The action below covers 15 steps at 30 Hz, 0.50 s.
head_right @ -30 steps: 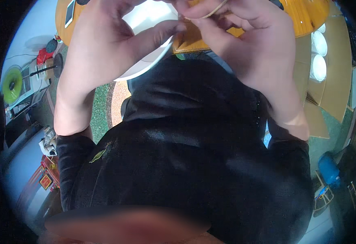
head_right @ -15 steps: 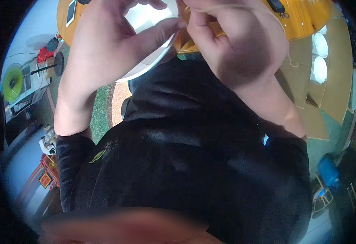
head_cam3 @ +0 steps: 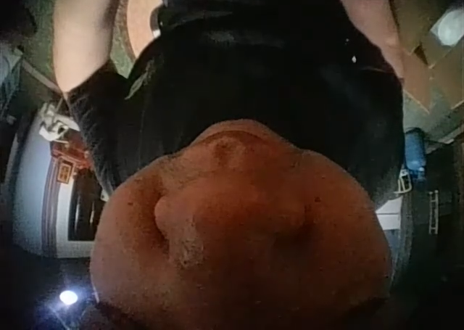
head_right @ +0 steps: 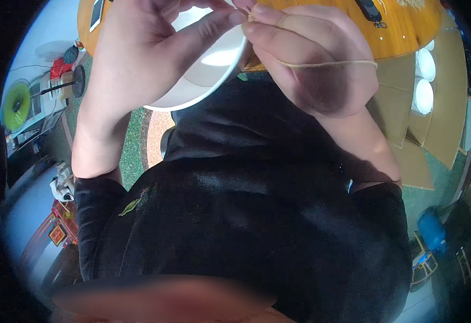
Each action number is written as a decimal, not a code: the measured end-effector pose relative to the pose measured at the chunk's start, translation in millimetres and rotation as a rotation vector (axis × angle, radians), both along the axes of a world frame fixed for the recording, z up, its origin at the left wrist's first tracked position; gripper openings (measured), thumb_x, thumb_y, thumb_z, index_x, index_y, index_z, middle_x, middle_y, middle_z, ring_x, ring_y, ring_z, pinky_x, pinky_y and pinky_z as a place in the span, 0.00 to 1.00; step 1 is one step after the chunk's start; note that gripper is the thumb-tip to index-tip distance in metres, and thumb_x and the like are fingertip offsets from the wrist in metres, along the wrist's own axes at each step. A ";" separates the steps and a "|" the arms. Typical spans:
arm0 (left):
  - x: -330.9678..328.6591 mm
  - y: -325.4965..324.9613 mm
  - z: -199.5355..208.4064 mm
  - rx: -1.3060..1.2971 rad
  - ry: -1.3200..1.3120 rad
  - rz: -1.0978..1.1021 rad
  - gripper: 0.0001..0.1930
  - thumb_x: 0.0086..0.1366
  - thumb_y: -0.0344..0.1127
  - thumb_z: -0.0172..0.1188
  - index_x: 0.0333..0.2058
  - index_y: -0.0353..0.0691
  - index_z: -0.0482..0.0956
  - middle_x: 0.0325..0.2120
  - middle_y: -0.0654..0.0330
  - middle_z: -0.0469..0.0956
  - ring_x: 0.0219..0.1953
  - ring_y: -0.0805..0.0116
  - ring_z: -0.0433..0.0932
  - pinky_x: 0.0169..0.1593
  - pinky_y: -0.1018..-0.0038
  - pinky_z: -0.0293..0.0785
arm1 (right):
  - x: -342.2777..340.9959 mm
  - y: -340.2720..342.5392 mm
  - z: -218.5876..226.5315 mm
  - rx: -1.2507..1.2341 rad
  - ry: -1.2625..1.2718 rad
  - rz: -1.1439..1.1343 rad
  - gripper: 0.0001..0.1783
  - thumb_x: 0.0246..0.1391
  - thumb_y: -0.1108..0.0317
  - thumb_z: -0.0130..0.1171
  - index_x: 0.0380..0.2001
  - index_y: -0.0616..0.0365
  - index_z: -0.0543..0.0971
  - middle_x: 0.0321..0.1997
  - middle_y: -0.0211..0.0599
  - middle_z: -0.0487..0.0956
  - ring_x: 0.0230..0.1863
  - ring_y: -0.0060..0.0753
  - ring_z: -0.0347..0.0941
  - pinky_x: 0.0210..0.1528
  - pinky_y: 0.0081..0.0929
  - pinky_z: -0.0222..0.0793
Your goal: Attaching string handles to printed paper buckets at a workstation.
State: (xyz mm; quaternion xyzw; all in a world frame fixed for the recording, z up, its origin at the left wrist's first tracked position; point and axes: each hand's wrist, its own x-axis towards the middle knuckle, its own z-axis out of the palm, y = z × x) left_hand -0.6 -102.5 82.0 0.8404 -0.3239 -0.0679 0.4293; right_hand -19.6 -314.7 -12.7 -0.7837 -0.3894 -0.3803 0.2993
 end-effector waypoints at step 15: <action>-6.0 1.9 2.0 0.254 -0.310 0.001 0.11 0.62 0.24 0.61 0.44 0.35 0.83 0.30 0.53 0.80 0.36 0.56 0.83 0.39 0.64 0.78 | 4.0 -11.9 -14.5 0.710 0.545 0.259 0.06 0.57 0.88 0.64 0.37 0.70 0.81 0.45 0.56 0.85 0.42 0.37 0.86 0.50 0.28 0.83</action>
